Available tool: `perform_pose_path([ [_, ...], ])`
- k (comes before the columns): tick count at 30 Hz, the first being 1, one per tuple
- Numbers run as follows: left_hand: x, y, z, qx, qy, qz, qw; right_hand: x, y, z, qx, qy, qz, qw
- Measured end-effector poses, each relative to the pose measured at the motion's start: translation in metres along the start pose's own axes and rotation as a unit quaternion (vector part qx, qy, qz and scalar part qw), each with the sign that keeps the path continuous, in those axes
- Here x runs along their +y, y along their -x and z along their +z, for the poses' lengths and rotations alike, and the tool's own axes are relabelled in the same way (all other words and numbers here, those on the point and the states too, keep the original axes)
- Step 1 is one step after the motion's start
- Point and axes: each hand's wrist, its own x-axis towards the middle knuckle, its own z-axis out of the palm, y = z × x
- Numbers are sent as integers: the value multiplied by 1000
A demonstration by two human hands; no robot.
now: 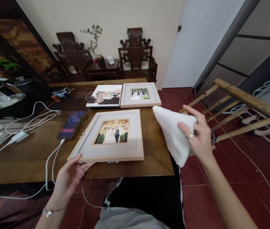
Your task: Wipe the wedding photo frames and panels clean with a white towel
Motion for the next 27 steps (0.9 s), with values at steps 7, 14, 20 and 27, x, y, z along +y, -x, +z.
perform_pose_path([
  [7,-6,-7,4,-36,-11,-7,999,-16,-15,-27,-10,-8,102,995],
  [14,-9,-12,4,-106,-67,-47,991,-5,-16,-16,-5,92,7,996],
  [20,-15,-14,3,-128,-161,-41,978,-3,6,41,-182,147,-172,957],
  [27,13,-22,-7,-153,-517,67,840,-34,36,93,-322,232,-231,888],
])
